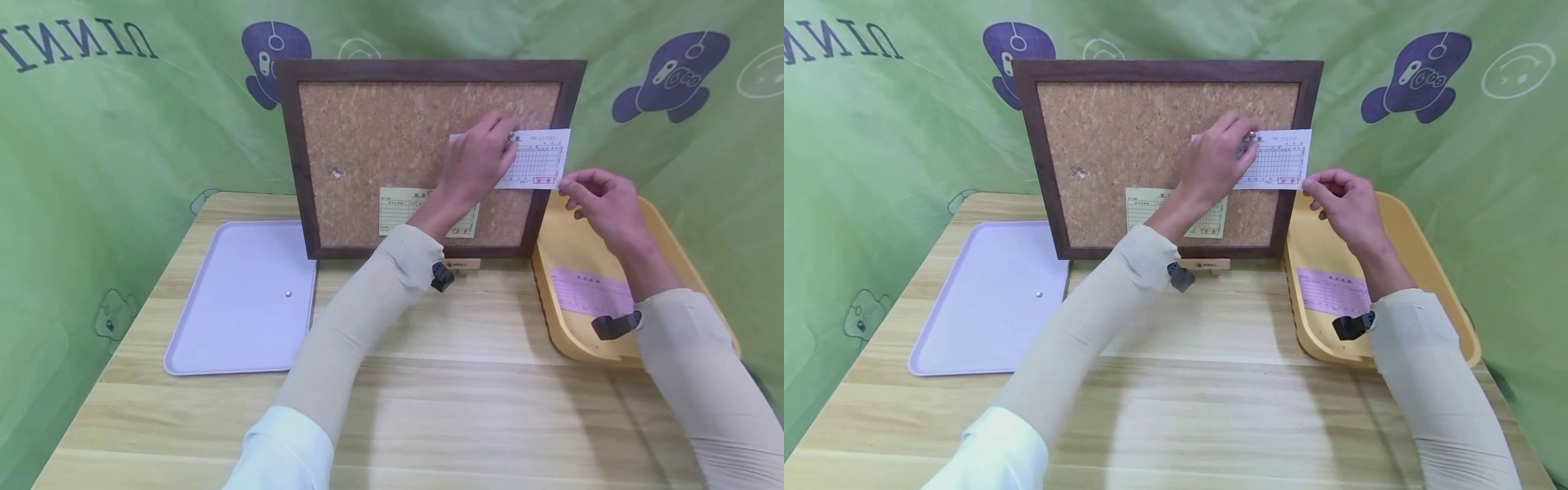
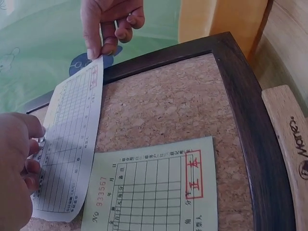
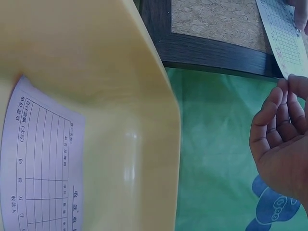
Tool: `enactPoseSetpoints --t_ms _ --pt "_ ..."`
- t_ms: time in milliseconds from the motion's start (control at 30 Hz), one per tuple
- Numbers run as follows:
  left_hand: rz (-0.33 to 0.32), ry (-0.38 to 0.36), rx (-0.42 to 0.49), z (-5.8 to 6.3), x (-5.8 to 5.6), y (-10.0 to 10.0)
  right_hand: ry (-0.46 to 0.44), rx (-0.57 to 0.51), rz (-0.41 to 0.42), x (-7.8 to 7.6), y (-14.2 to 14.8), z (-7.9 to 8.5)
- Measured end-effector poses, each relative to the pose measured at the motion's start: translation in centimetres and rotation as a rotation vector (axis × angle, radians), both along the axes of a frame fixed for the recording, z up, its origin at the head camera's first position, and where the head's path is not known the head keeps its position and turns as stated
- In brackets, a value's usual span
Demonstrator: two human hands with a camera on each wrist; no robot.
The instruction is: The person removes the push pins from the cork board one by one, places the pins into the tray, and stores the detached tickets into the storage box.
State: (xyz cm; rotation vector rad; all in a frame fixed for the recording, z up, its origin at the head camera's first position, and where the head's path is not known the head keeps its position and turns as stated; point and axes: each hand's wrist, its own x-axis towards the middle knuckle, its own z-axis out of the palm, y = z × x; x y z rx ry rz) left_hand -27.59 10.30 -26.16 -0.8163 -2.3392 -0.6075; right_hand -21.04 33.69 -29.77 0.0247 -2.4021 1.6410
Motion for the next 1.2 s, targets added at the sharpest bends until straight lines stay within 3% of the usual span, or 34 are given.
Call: enactPoseSetpoints --t_ms 633,867,1200 --pt "0.044 -0.060 -0.049 1.2 0.0 0.5 -0.005 0.011 0.017 -0.1 -0.3 0.6" --pt "0.081 -0.075 -0.135 2.0 0.1 0.6 0.001 0.016 0.008 -0.2 -0.3 0.7" --pt "0.078 -0.070 -0.204 2.3 0.3 0.6 -0.010 0.019 0.002 -0.1 -0.5 0.7"
